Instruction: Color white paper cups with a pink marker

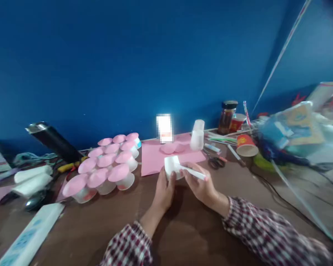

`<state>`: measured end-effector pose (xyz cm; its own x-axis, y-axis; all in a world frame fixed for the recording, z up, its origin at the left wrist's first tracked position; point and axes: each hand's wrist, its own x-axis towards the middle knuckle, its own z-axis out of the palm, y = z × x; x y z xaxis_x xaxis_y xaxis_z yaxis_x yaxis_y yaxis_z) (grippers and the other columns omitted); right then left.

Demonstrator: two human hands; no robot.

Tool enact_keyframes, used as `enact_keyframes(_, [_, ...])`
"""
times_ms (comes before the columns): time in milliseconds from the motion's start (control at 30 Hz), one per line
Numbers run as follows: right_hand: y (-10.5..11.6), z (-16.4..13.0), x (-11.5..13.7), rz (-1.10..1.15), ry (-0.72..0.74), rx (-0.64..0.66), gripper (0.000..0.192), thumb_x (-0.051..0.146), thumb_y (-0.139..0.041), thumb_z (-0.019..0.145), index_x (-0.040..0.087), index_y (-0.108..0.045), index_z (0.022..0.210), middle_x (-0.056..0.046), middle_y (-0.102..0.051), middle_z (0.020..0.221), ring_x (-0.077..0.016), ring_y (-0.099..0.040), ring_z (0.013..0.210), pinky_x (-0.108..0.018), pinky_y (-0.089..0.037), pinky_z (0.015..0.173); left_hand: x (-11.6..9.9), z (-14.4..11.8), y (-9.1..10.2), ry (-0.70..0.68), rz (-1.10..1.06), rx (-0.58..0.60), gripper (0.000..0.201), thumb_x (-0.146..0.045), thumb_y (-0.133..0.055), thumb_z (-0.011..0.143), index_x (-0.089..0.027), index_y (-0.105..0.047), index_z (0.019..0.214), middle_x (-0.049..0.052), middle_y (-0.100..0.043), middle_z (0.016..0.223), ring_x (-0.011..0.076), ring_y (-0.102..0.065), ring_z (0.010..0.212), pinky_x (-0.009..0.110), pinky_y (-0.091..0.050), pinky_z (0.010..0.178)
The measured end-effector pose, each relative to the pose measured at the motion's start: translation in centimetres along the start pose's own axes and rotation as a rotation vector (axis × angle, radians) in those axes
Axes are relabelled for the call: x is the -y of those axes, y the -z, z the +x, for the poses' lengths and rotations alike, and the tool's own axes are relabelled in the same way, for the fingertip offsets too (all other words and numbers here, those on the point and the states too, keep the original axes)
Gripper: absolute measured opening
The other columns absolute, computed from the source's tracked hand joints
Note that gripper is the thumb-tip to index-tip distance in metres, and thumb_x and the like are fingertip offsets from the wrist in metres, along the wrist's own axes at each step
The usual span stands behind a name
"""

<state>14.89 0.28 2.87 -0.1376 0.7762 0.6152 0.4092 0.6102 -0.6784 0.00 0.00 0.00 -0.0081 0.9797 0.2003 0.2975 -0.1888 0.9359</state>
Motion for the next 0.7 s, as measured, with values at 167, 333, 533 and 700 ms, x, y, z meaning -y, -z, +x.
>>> enact_keyframes(167, [-0.05, -0.03, 0.05, -0.002, -0.006, 0.003, 0.015, 0.026, -0.05, 0.089, 0.017, -0.061, 0.095, -0.008, -0.067, 0.087, -0.0174, -0.063, 0.077, -0.027, -0.051, 0.07, -0.1, -0.28, 0.03, 0.004, -0.008, -0.009, 0.042, -0.045, -0.039, 0.089, -0.015, -0.046, 0.119, 0.011, -0.059, 0.111, 0.0227, -0.055, 0.102, 0.037, -0.04, 0.089])
enact_keyframes(333, [0.08, -0.02, 0.12, -0.031, 0.015, 0.017, 0.016, 0.025, -0.048, 0.09, 0.017, -0.06, 0.097, -0.008, -0.067, 0.085, -0.0172, -0.063, 0.074, -0.028, -0.051, 0.069, -0.29, -0.26, 0.05, -0.02, -0.012, -0.01, 0.04, -0.044, -0.039, 0.09, -0.016, -0.047, 0.118, 0.011, -0.06, 0.11, 0.0222, -0.055, 0.101, 0.037, -0.04, 0.089])
enact_keyframes(533, [0.02, -0.13, -0.09, -0.041, 0.031, 0.011, 0.015, 0.024, -0.049, 0.089, 0.017, -0.059, 0.098, -0.007, -0.067, 0.084, -0.0168, -0.064, 0.074, -0.027, -0.051, 0.069, -0.3, -0.27, 0.13, 0.015, 0.009, -0.01, 0.042, -0.046, -0.038, 0.09, -0.016, -0.046, 0.118, 0.011, -0.059, 0.111, 0.0226, -0.054, 0.103, 0.037, -0.039, 0.09])
enact_keyframes(700, [-0.03, -0.23, -0.19, -0.042, 0.055, -0.003, 0.014, 0.022, -0.05, 0.088, 0.017, -0.058, 0.1, -0.007, -0.066, 0.087, -0.0168, -0.064, 0.078, -0.027, -0.051, 0.072, -0.18, -0.21, 0.11, 0.01, 0.016, -0.021, 0.042, -0.047, -0.038, 0.089, -0.016, -0.047, 0.117, 0.011, -0.059, 0.11, 0.023, -0.055, 0.102, 0.037, -0.04, 0.089])
